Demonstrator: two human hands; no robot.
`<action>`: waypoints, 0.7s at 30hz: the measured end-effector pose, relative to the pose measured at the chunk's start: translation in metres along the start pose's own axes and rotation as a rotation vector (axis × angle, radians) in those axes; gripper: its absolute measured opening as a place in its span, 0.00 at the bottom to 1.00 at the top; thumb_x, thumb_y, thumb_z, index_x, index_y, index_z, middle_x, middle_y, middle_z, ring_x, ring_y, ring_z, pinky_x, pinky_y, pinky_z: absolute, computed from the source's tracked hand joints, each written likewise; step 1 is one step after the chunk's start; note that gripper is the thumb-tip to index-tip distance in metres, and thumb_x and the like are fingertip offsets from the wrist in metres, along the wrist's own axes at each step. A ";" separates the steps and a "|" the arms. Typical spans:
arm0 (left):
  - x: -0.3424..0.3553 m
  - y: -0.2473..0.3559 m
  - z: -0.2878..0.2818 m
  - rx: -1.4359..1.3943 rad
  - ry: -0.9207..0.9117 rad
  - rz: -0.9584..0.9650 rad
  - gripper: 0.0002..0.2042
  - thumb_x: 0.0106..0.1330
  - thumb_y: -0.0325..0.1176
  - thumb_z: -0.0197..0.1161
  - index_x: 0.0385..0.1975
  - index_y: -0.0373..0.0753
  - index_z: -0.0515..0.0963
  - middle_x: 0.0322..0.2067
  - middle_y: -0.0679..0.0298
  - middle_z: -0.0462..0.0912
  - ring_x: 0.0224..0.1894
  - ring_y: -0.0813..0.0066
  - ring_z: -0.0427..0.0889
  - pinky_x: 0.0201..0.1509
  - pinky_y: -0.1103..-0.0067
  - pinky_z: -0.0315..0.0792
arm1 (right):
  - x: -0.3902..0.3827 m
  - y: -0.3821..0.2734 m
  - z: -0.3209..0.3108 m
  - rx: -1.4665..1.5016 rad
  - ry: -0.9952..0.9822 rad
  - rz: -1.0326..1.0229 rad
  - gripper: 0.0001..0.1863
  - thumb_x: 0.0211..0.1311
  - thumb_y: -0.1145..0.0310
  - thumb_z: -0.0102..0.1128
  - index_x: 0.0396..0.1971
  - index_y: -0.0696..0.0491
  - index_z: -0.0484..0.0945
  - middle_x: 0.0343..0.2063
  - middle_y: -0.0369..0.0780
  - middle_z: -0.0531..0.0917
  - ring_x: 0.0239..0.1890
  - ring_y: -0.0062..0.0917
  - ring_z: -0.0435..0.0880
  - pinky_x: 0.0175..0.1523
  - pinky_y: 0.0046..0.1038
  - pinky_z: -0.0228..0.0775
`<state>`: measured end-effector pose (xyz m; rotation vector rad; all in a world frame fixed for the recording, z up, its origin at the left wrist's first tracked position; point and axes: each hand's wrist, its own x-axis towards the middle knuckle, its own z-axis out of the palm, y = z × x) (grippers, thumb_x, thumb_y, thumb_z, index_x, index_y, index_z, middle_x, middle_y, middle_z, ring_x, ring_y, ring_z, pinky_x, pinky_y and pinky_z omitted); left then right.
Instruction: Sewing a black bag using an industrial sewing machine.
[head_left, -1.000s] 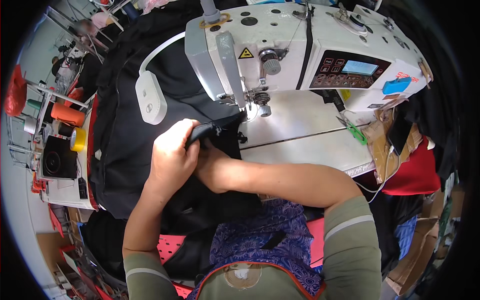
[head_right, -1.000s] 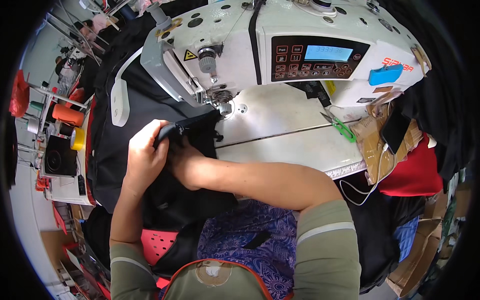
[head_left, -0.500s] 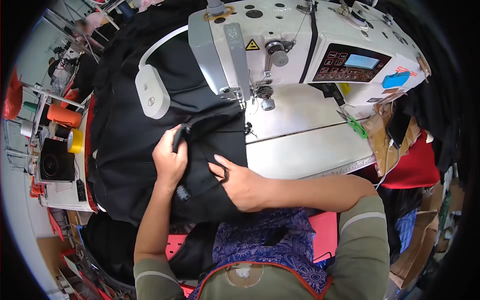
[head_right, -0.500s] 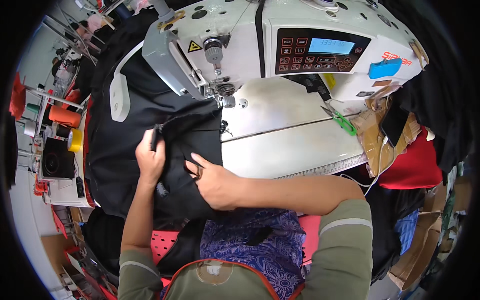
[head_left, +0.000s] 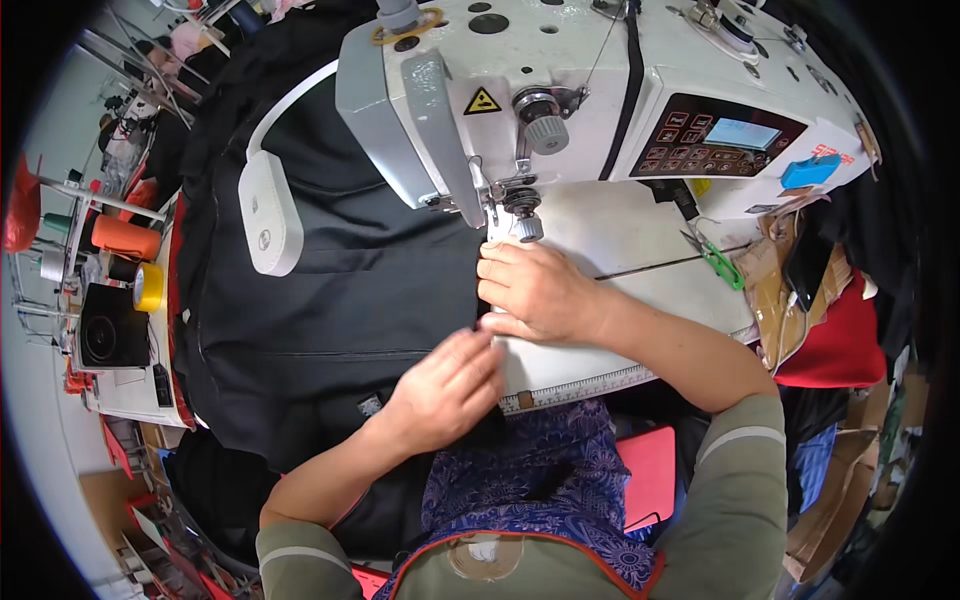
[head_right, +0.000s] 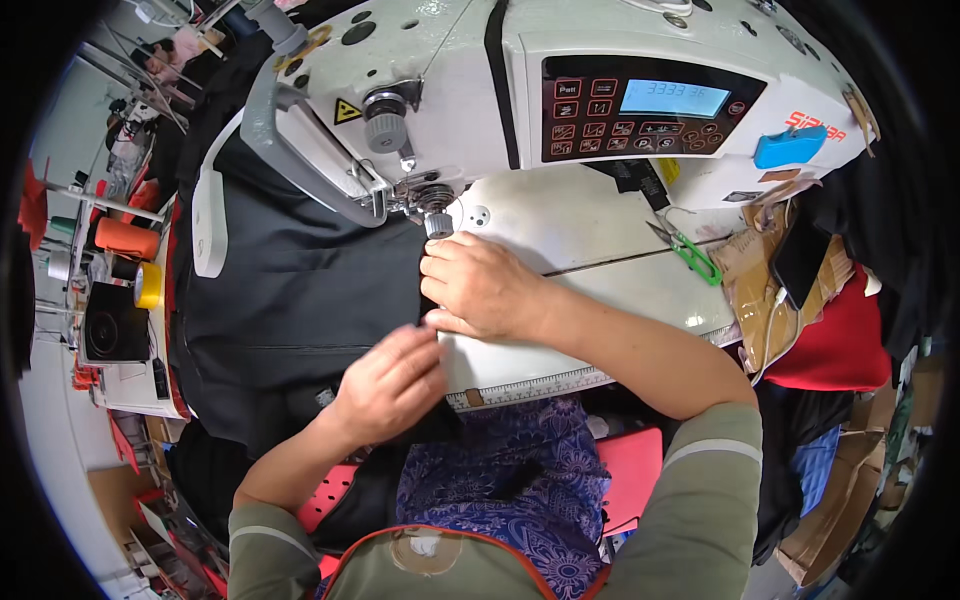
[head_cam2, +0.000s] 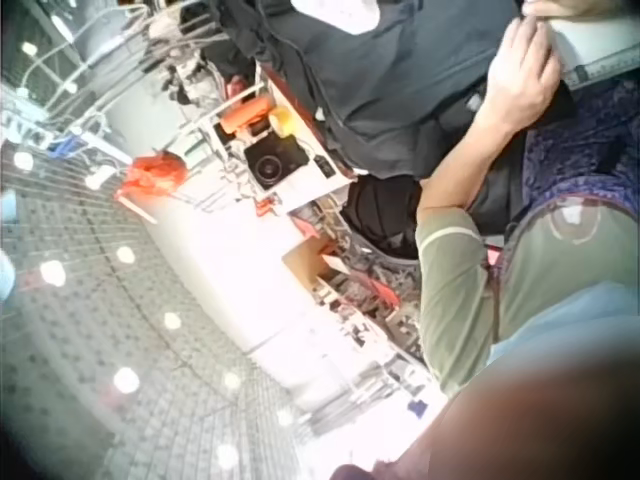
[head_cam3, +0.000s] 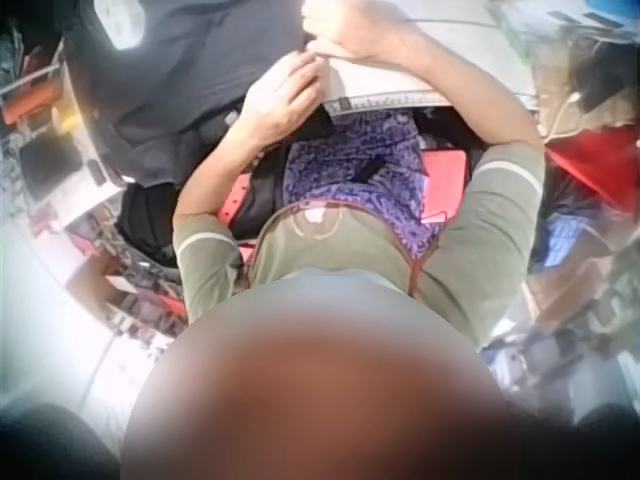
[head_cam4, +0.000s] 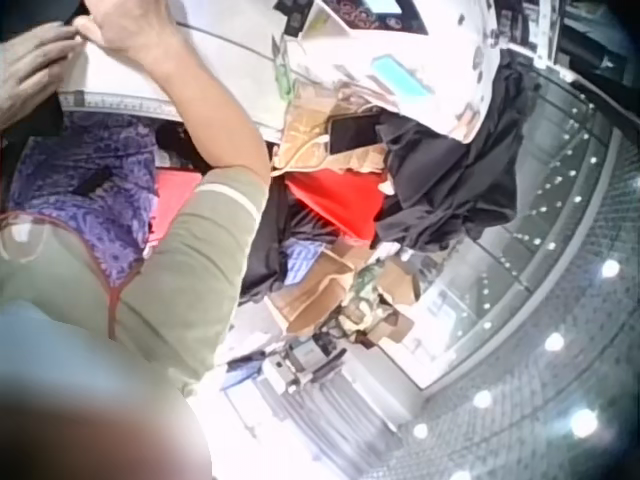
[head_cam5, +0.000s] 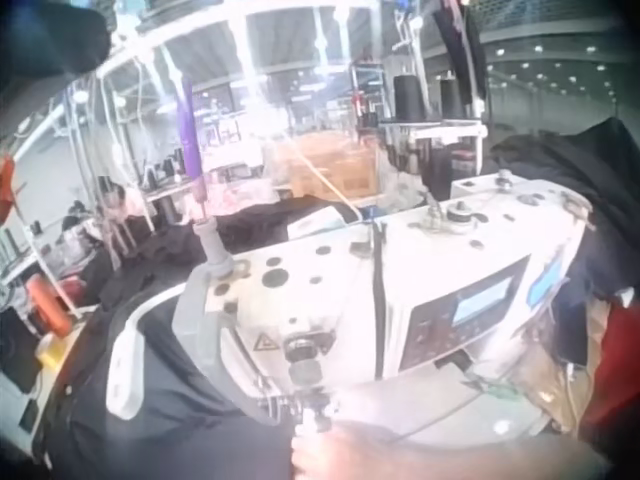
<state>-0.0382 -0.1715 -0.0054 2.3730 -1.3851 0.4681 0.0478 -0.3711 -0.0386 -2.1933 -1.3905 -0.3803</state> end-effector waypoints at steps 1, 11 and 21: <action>0.003 -0.006 0.000 0.030 0.025 -0.106 0.18 0.44 0.26 0.70 0.39 0.35 0.79 0.47 0.54 0.78 0.53 0.54 0.78 0.57 0.63 0.74 | 0.002 0.001 0.002 -0.053 0.043 -0.040 0.19 0.46 0.57 0.69 0.30 0.57 0.78 0.38 0.43 0.80 0.50 0.37 0.76 0.60 0.37 0.67; 0.006 -0.050 -0.014 -0.030 0.154 -0.152 0.13 0.35 0.23 0.62 0.26 0.36 0.75 0.30 0.59 0.79 0.36 0.61 0.81 0.41 0.71 0.76 | -0.008 -0.023 -0.001 0.001 0.034 -0.007 0.22 0.41 0.57 0.70 0.28 0.62 0.79 0.35 0.47 0.80 0.46 0.40 0.80 0.57 0.38 0.73; 0.003 -0.063 0.012 -0.016 -0.015 -0.256 0.26 0.28 0.27 0.66 0.38 0.38 0.80 0.27 0.62 0.74 0.27 0.62 0.75 0.29 0.71 0.71 | -0.013 -0.024 0.000 -0.008 0.006 -0.023 0.18 0.43 0.60 0.70 0.26 0.59 0.79 0.34 0.46 0.81 0.46 0.39 0.80 0.57 0.40 0.72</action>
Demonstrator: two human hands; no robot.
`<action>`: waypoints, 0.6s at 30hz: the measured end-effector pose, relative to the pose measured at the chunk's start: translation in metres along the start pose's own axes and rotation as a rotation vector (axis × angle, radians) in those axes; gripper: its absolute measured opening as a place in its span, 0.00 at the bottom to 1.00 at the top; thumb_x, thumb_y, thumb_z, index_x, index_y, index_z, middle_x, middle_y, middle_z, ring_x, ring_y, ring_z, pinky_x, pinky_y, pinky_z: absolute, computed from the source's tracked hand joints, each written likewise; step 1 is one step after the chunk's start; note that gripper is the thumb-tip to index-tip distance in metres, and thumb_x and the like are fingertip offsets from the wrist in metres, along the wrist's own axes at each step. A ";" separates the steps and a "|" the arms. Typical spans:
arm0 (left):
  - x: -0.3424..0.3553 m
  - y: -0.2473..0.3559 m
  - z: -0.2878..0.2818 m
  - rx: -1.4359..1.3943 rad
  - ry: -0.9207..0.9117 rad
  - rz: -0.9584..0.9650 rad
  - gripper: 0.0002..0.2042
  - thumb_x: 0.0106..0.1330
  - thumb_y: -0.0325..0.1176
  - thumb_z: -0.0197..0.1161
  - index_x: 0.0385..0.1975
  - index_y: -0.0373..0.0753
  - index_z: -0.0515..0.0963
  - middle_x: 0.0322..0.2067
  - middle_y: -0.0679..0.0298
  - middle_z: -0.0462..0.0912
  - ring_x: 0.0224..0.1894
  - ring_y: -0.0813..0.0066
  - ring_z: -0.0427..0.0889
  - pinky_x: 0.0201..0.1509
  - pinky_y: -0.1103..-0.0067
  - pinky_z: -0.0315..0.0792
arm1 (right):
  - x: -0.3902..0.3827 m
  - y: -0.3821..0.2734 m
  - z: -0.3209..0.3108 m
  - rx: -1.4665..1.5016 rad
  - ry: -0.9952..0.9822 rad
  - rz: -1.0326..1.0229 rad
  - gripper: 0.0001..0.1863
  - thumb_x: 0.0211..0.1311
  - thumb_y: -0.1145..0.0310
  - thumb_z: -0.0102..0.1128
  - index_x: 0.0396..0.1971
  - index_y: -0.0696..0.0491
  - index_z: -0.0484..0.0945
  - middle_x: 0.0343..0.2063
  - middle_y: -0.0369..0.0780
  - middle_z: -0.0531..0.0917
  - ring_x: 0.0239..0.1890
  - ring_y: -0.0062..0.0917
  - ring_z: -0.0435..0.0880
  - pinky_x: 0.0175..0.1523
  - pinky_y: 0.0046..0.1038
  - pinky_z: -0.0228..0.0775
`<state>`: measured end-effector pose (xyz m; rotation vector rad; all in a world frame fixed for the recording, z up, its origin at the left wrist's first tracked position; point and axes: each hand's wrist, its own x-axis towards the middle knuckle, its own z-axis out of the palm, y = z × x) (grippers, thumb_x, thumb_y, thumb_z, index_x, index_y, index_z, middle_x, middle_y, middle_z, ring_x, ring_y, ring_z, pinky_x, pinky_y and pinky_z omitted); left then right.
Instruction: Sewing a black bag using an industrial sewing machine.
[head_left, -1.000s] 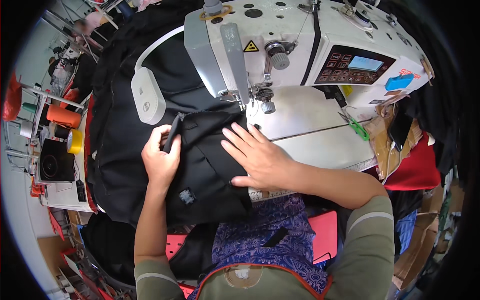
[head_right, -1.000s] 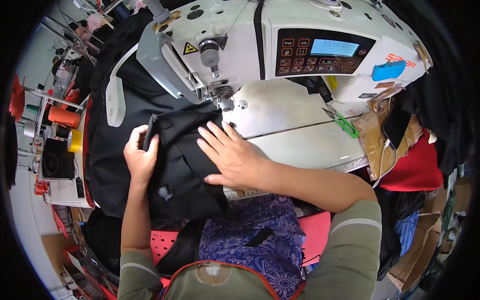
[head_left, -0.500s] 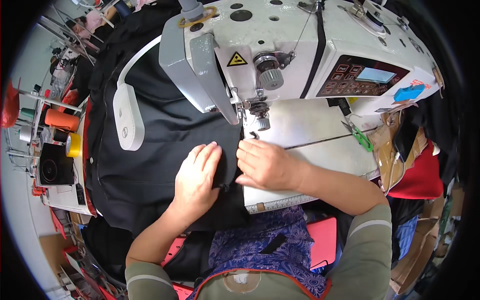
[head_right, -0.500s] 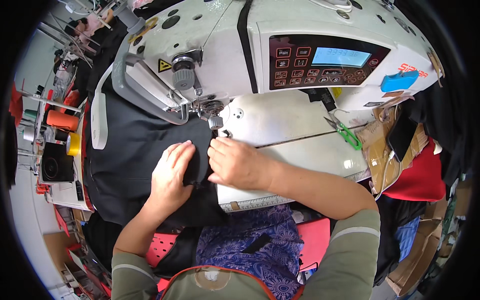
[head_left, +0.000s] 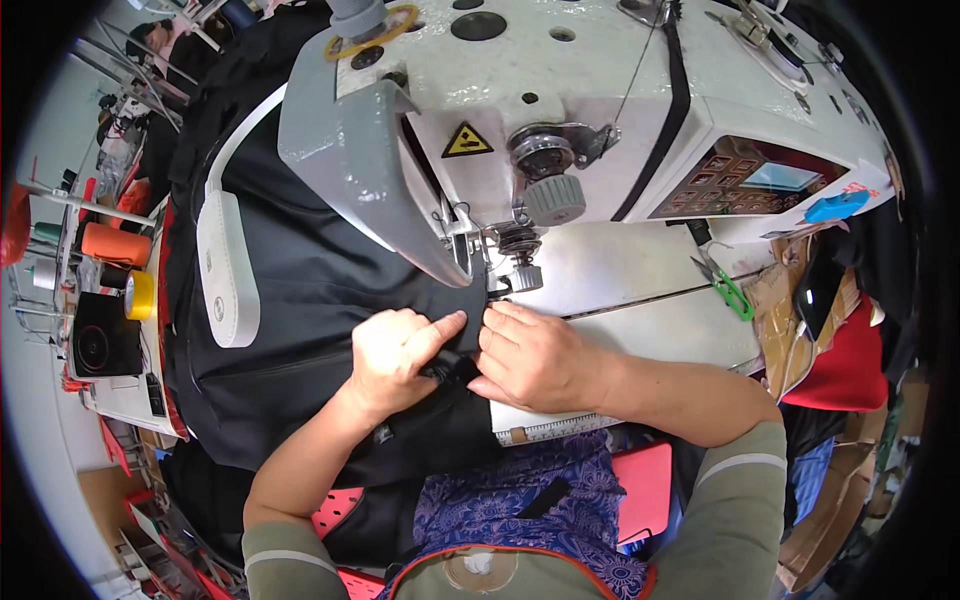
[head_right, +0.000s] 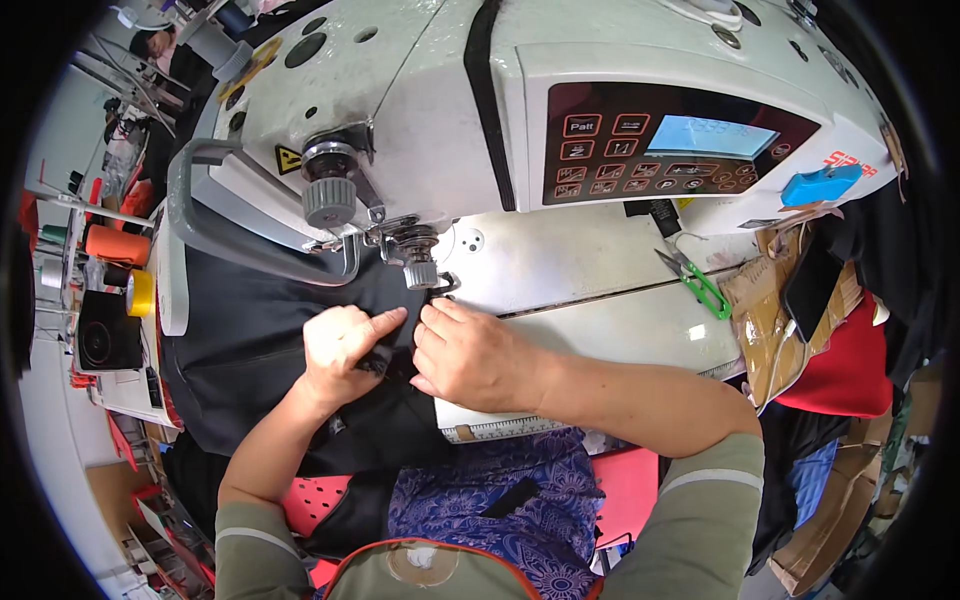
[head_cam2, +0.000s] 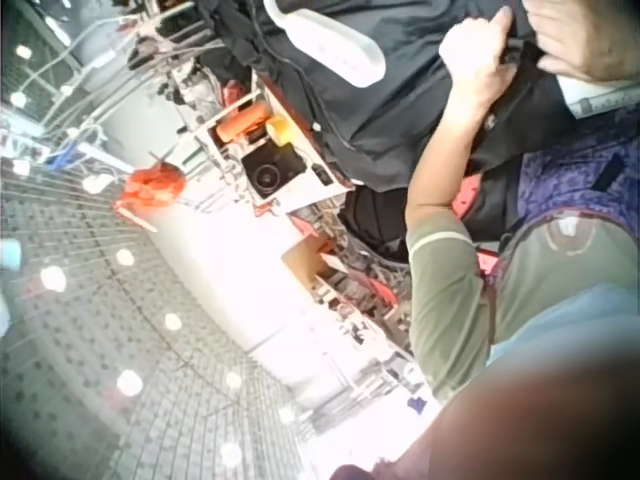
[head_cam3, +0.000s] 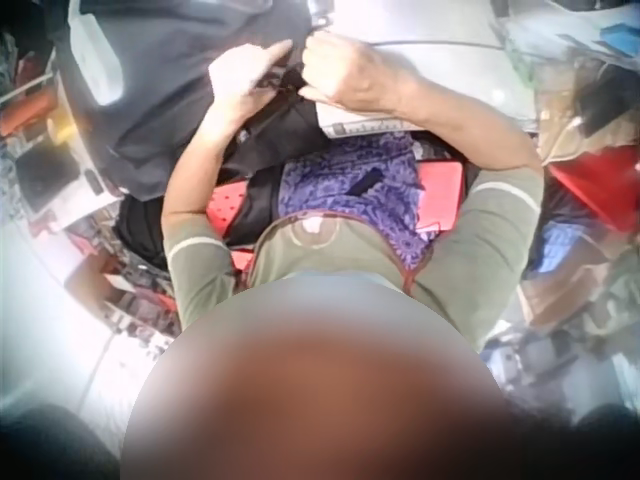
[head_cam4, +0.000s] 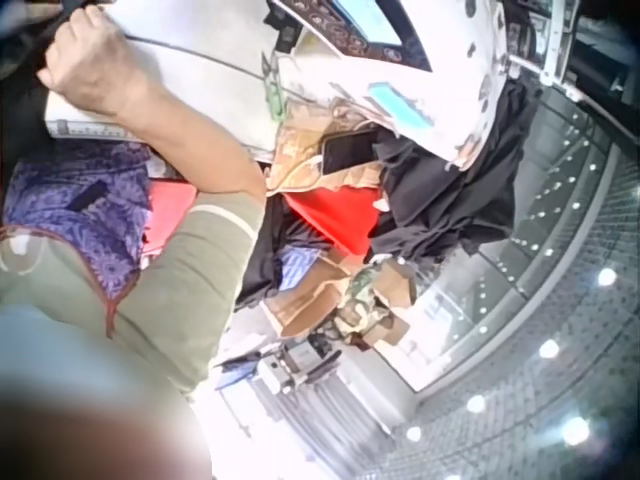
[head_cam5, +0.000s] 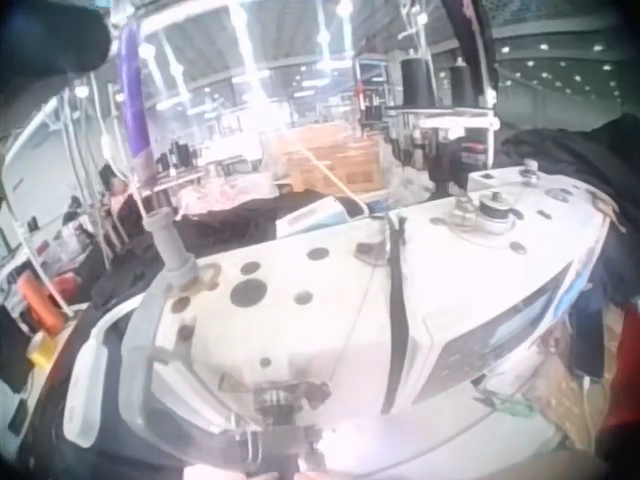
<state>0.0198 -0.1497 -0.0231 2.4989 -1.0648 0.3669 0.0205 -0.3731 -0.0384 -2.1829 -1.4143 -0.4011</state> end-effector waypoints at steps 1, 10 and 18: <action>0.002 -0.002 0.000 -0.001 0.001 -0.002 0.26 0.28 0.27 0.66 0.38 0.38 0.80 0.27 0.62 0.74 0.27 0.62 0.75 0.29 0.71 0.71 | 0.000 0.001 0.000 0.001 -0.002 -0.001 0.18 0.43 0.60 0.70 0.26 0.59 0.79 0.34 0.46 0.81 0.46 0.39 0.80 0.57 0.40 0.72; 0.019 -0.002 0.007 -0.114 0.101 0.071 0.13 0.35 0.22 0.65 0.21 0.36 0.68 0.42 0.53 0.82 0.46 0.51 0.83 0.48 0.66 0.79 | 0.003 0.005 0.001 -0.042 0.104 -0.038 0.17 0.44 0.59 0.68 0.25 0.58 0.79 0.34 0.45 0.80 0.42 0.37 0.78 0.55 0.37 0.72; 0.022 -0.001 0.003 -0.168 0.069 -0.008 0.17 0.36 0.19 0.64 0.32 0.32 0.77 0.41 0.54 0.83 0.45 0.53 0.83 0.47 0.67 0.79 | -0.001 -0.001 -0.002 -0.098 0.014 -0.004 0.19 0.46 0.59 0.69 0.31 0.60 0.80 0.37 0.45 0.81 0.46 0.38 0.80 0.57 0.38 0.73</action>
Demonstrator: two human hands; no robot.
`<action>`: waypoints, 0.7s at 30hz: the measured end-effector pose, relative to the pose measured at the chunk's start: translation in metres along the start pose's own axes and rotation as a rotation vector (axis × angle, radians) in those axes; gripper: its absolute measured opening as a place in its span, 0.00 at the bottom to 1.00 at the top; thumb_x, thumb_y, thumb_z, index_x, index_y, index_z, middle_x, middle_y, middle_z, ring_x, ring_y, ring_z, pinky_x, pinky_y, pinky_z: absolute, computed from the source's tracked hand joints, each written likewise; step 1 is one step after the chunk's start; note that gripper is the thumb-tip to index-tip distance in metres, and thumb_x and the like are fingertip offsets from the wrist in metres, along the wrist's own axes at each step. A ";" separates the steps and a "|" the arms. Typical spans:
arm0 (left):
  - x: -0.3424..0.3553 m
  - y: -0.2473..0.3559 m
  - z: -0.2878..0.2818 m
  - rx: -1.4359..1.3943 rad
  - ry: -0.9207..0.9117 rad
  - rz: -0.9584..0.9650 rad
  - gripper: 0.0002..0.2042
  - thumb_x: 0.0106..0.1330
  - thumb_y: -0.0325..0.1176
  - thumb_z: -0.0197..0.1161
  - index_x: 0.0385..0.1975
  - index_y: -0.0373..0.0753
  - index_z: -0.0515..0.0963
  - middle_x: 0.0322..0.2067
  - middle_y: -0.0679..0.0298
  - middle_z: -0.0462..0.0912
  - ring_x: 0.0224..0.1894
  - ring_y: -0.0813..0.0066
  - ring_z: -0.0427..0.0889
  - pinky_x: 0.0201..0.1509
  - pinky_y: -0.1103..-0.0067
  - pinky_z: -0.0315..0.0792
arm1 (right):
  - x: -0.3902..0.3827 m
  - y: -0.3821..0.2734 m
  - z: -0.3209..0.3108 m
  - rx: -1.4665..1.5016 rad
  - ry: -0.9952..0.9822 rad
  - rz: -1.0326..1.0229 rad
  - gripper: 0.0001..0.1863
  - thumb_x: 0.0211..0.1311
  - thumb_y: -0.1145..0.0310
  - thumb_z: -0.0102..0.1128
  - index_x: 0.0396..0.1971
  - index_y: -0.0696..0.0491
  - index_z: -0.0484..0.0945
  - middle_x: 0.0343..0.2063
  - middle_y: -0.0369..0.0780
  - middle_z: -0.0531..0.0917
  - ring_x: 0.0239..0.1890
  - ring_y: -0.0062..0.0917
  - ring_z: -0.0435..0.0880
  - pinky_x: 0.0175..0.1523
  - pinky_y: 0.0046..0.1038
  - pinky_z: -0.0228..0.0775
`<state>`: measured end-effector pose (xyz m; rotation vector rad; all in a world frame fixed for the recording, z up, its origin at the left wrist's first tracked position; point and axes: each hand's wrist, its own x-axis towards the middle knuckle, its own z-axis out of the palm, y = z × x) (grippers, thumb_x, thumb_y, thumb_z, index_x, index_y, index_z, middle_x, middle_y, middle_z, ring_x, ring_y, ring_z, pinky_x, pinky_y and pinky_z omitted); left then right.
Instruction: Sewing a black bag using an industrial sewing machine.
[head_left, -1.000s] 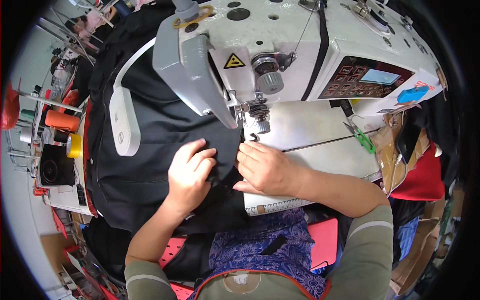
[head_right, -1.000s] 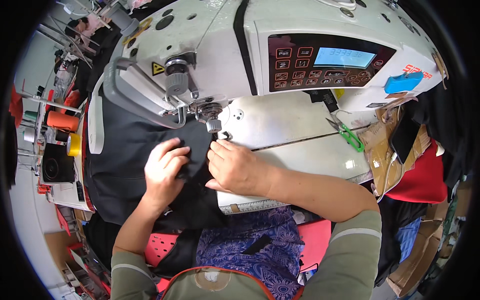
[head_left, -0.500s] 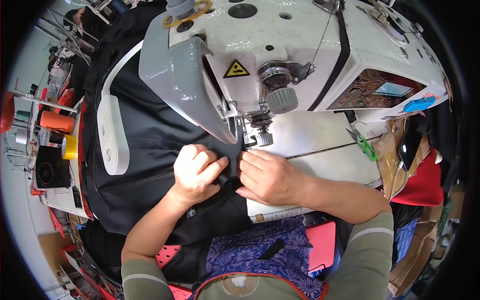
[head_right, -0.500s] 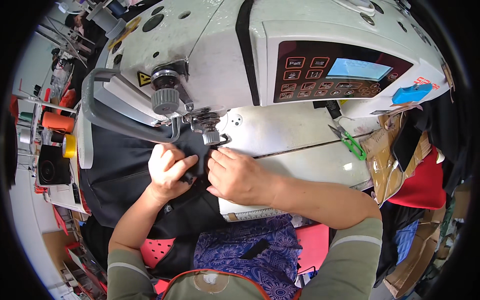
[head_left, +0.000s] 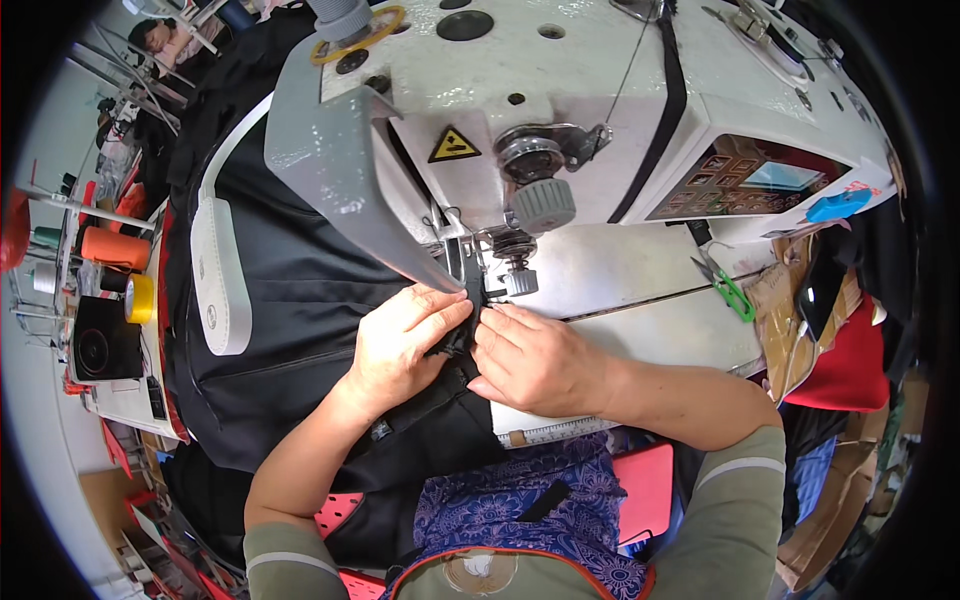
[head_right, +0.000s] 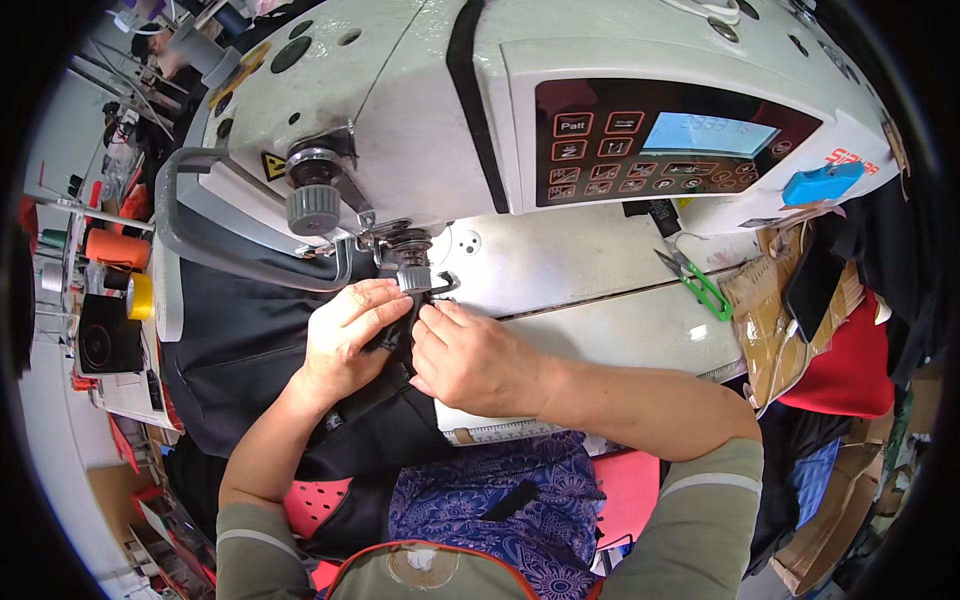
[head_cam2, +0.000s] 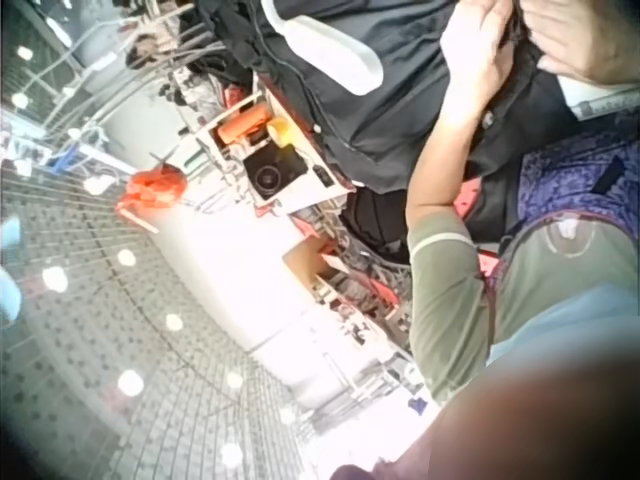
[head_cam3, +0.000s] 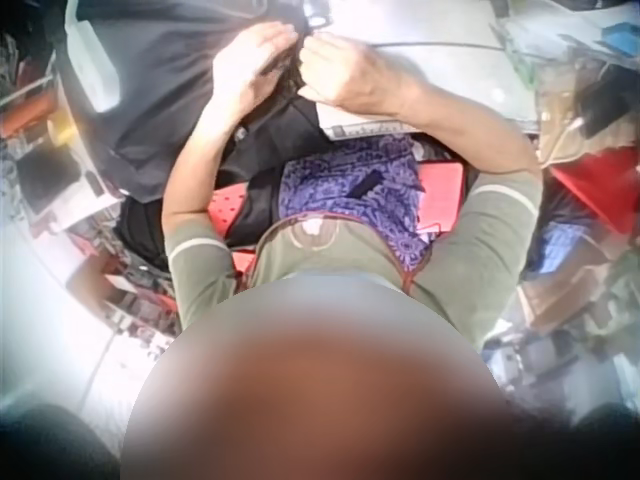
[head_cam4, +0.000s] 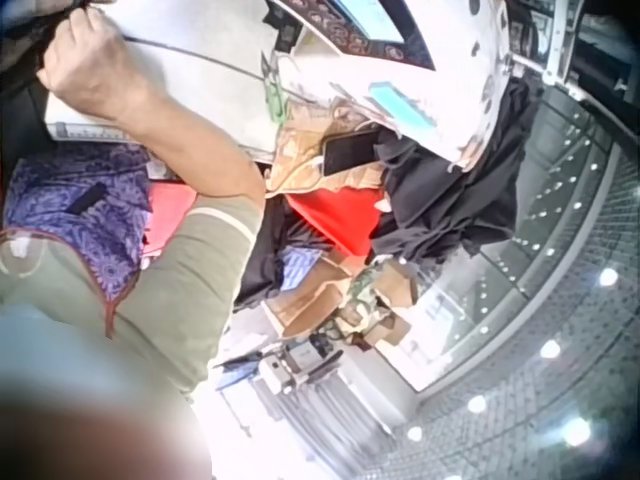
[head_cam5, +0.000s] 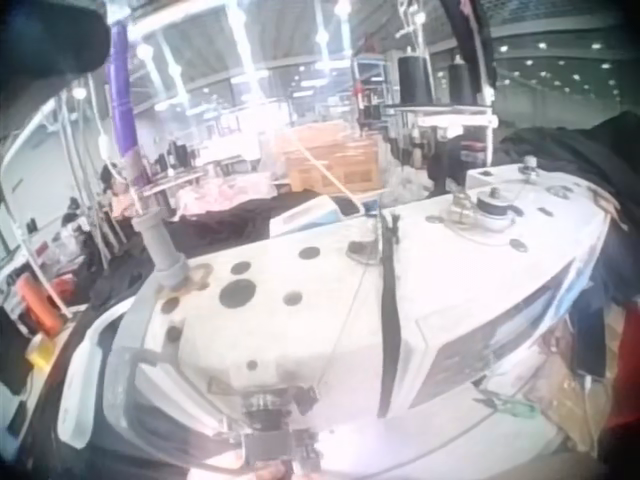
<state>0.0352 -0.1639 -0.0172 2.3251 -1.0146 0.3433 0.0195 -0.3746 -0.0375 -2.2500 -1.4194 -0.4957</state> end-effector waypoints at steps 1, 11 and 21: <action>0.000 -0.002 -0.003 0.039 -0.041 0.039 0.20 0.35 0.18 0.63 0.35 0.32 0.78 0.41 0.54 0.83 0.45 0.53 0.83 0.47 0.67 0.80 | 0.000 0.000 0.000 0.000 0.001 0.001 0.19 0.46 0.59 0.69 0.31 0.60 0.80 0.37 0.45 0.81 0.46 0.38 0.80 0.57 0.38 0.73; -0.003 -0.009 -0.001 0.074 -0.091 0.143 0.22 0.29 0.19 0.62 0.33 0.32 0.78 0.42 0.55 0.82 0.46 0.53 0.82 0.47 0.68 0.80 | -0.001 0.003 -0.001 -0.043 0.064 0.084 0.29 0.44 0.53 0.69 0.37 0.66 0.79 0.38 0.50 0.80 0.48 0.40 0.79 0.58 0.37 0.71; 0.004 -0.008 -0.004 0.194 -0.107 0.204 0.13 0.43 0.24 0.63 0.32 0.36 0.80 0.44 0.61 0.81 0.44 0.65 0.82 0.46 0.76 0.78 | 0.003 0.001 -0.003 -0.083 0.047 0.109 0.27 0.48 0.54 0.68 0.38 0.65 0.80 0.41 0.48 0.82 0.50 0.39 0.80 0.50 0.33 0.73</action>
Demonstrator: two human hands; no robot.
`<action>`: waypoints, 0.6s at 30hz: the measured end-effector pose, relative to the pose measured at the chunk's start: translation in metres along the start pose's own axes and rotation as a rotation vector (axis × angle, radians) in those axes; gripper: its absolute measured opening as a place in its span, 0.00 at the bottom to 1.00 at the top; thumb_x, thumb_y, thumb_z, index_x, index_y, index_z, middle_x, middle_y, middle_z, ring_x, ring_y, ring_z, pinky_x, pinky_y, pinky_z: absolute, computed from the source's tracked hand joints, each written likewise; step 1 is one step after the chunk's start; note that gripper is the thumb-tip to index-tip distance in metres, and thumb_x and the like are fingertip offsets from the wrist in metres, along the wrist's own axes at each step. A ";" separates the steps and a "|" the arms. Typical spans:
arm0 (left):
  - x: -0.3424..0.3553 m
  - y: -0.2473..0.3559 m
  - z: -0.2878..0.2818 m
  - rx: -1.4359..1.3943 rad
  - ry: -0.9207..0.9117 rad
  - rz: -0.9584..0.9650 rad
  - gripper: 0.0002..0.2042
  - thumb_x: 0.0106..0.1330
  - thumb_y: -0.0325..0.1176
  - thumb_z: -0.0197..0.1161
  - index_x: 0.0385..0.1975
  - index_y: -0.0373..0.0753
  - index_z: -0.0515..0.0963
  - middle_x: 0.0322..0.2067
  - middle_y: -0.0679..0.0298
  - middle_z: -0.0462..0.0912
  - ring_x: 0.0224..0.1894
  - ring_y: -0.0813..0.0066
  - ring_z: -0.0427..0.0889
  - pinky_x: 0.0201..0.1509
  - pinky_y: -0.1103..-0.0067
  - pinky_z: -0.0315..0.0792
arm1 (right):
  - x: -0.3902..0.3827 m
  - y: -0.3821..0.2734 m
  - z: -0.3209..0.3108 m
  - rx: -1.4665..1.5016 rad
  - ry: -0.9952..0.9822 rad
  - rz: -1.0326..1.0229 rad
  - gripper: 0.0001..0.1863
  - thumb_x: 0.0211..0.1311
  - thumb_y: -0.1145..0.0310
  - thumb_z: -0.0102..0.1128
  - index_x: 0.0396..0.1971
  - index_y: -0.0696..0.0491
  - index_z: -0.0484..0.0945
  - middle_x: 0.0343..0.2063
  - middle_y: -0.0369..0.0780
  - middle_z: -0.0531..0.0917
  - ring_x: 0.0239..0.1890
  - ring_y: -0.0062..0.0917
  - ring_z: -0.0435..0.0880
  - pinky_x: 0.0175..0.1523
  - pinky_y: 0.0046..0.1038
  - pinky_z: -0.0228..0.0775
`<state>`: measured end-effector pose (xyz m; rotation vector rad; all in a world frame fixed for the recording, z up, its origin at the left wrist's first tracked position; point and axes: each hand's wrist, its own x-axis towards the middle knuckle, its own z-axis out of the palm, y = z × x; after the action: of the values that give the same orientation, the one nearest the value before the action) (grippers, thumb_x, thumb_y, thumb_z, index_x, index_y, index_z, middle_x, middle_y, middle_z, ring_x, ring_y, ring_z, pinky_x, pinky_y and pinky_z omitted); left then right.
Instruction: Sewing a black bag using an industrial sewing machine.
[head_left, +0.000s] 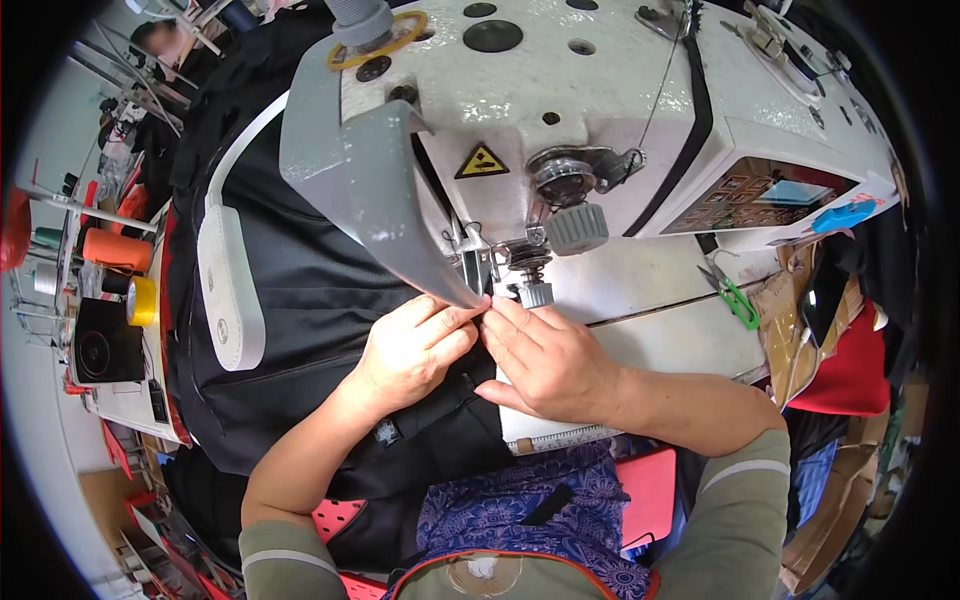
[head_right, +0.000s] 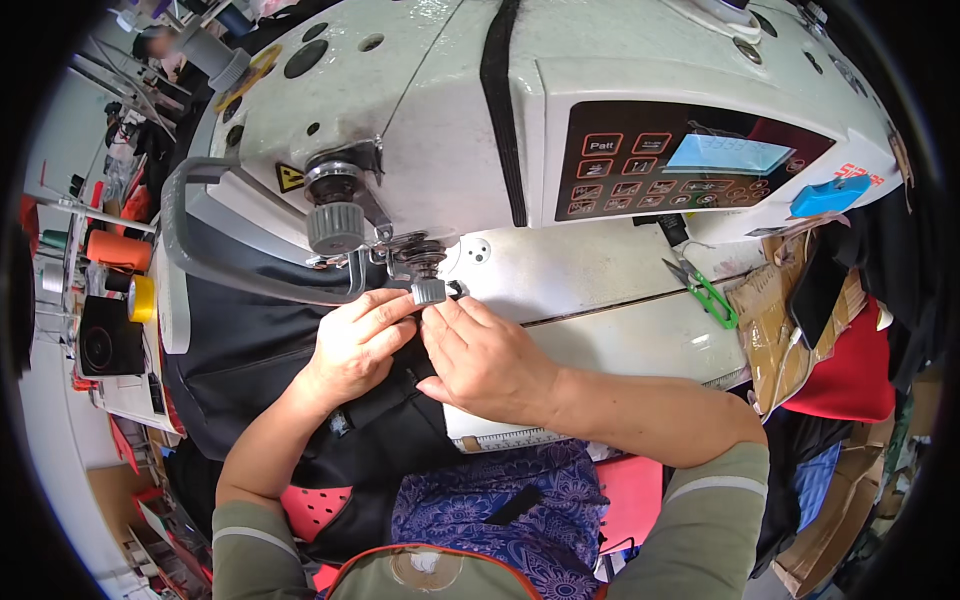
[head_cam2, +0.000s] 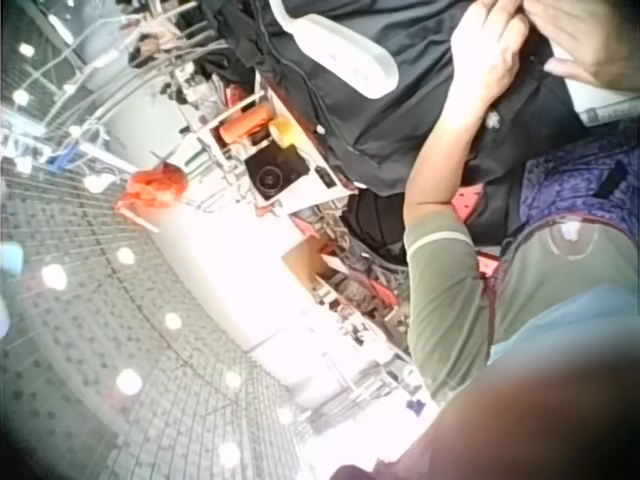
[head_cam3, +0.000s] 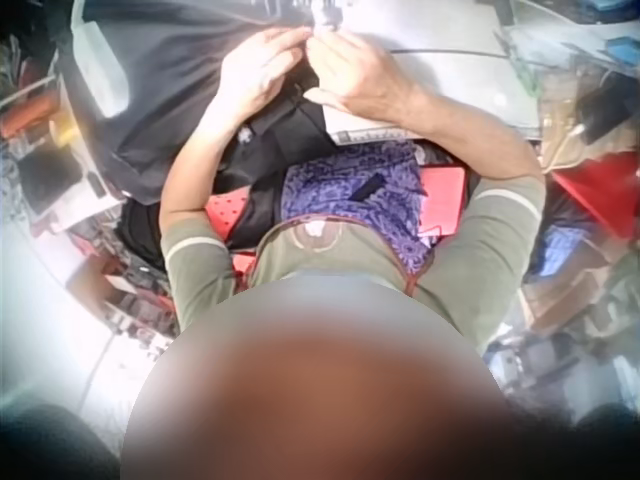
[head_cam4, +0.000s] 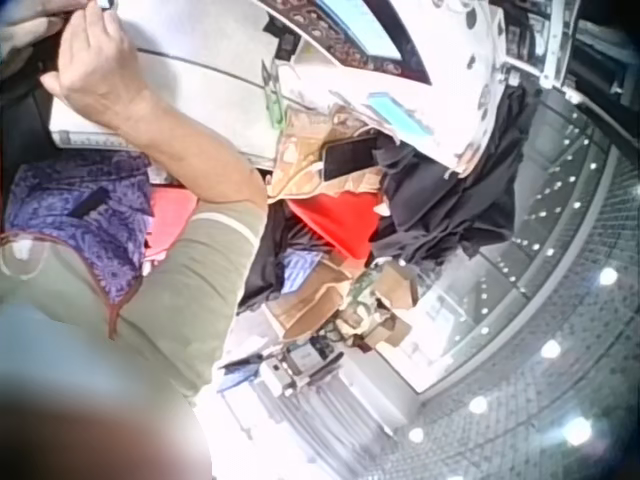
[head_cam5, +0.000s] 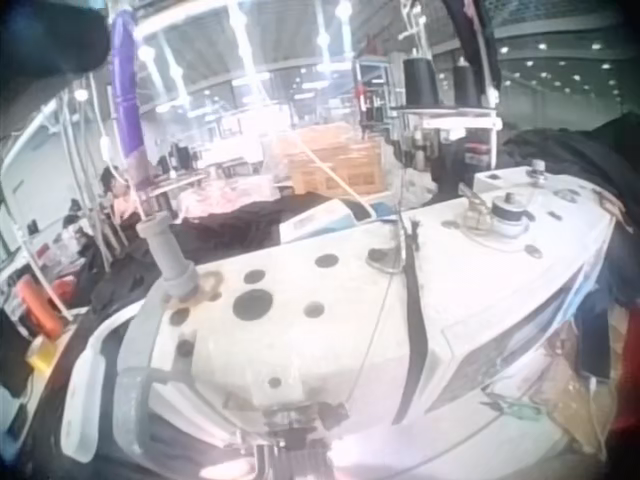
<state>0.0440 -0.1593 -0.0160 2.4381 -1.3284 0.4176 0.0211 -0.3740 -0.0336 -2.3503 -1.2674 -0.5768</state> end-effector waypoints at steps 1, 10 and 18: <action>-0.002 -0.001 0.000 -0.024 0.009 -0.005 0.16 0.38 0.22 0.62 0.32 0.35 0.79 0.43 0.59 0.81 0.44 0.61 0.83 0.44 0.73 0.79 | -0.001 -0.001 0.001 0.001 0.002 0.003 0.27 0.48 0.54 0.68 0.38 0.65 0.80 0.41 0.48 0.82 0.50 0.39 0.80 0.50 0.33 0.73; -0.009 -0.006 0.007 -0.133 0.070 -0.027 0.21 0.34 0.17 0.63 0.35 0.35 0.81 0.40 0.58 0.83 0.44 0.59 0.84 0.41 0.69 0.81 | -0.007 -0.004 0.005 -0.076 0.033 -0.082 0.22 0.48 0.56 0.66 0.33 0.63 0.81 0.36 0.46 0.83 0.45 0.36 0.82 0.51 0.34 0.73; -0.001 -0.010 0.003 -0.205 0.090 -0.031 0.21 0.29 0.17 0.62 0.31 0.33 0.76 0.42 0.53 0.82 0.43 0.53 0.82 0.46 0.65 0.79 | -0.005 -0.002 0.002 -0.023 -0.003 -0.018 0.26 0.49 0.55 0.65 0.37 0.65 0.81 0.39 0.48 0.82 0.45 0.34 0.80 0.51 0.34 0.72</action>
<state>0.0528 -0.1547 -0.0202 2.2423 -1.2304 0.3599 0.0168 -0.3753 -0.0378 -2.3620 -1.2915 -0.5967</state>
